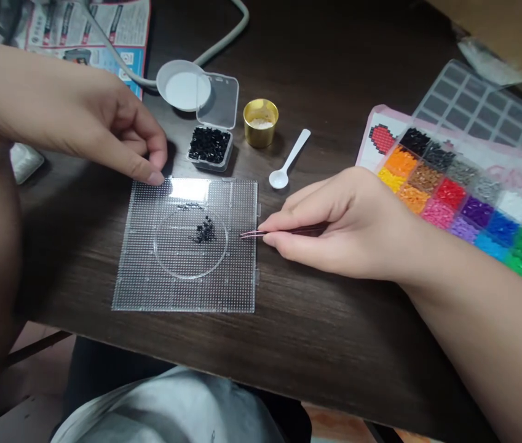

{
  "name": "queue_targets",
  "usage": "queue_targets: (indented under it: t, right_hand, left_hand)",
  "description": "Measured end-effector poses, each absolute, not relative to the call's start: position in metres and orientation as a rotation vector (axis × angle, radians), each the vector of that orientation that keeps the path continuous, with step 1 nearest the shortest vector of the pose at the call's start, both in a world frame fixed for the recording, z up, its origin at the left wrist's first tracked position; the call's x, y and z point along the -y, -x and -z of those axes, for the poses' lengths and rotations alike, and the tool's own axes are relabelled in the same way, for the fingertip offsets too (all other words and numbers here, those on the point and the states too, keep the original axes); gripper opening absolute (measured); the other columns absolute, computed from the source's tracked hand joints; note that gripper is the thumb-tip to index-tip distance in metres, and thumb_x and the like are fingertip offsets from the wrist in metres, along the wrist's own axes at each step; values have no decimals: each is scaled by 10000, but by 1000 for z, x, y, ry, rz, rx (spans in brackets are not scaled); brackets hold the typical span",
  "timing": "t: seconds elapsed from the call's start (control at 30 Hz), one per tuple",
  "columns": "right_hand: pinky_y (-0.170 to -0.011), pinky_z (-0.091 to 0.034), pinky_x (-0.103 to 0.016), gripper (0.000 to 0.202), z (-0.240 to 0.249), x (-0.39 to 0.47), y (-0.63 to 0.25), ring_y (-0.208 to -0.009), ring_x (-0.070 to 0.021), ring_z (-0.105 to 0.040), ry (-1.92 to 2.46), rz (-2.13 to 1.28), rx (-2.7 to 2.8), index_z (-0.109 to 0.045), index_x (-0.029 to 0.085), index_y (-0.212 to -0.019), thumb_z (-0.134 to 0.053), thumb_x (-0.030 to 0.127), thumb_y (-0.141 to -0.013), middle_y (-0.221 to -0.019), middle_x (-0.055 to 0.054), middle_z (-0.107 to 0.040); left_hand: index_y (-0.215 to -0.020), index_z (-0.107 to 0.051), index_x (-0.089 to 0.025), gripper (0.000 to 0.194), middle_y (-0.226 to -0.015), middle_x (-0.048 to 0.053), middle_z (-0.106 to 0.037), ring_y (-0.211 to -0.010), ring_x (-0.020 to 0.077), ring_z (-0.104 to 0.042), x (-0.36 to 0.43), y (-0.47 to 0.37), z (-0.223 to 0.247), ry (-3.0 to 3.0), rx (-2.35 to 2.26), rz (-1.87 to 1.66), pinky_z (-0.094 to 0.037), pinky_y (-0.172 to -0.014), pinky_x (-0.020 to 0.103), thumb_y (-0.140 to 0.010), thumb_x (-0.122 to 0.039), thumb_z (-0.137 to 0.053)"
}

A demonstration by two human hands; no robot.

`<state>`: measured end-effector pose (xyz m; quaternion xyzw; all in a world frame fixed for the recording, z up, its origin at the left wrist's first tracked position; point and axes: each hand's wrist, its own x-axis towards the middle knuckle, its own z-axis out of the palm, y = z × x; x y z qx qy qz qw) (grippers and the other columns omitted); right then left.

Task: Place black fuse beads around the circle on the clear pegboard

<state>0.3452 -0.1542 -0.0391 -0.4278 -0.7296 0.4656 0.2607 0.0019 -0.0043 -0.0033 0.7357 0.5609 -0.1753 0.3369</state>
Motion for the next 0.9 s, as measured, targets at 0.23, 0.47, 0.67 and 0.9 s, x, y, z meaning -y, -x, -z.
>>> queue_targets:
  t: [0.23, 0.47, 0.67, 0.9]
  right_hand:
    - [-575, -680, -315, 162, 44, 146, -349, -721, -227, -889, 1031, -1288, 2048, -1056, 349, -942, -981, 286, -1071, -896, -66, -948]
    - [-668, -709, -281, 254, 39, 154, -344, -728, -187, -876, 1179, -1261, 1982, -1033, 330, -881, -918, 310, -1107, -946, -27, -956]
    - [-471, -567, -218, 172, 45, 149, -341, -530, -134, -734, 988, -1242, 1915, -1084, 322, -1051, -1019, 164, -1026, -813, -42, -925]
    - [-480, -613, -243, 202, 47, 154, -305, -515, -132, -720, 1177, -1107, 1789, -1073, 309, -1049, -969, 138, -1075, -805, -13, -915]
  left_hand:
    - [-1000, -998, -230, 164, -715, -50, -835, -835, 202, -644, 10, -14, 1, -1911, -1499, 431, -331, -867, 371, -876, -130, -1037]
    - [-951, -993, -289, 398, -765, -32, -882, -874, 235, -708, 6, -5, 3, -1981, -1426, 433, -408, -857, 379, -592, -452, -947]
    - [-916, -936, -284, 314, -687, 24, -790, -813, 246, -585, 5, -5, 7, -1966, -1379, 378, -367, -850, 457, -669, -475, -968]
    - [-855, -873, -260, 207, -689, 6, -724, -737, 214, -548, 9, -14, 4, -2028, -1211, 462, -367, -741, 402, -873, -455, -941]
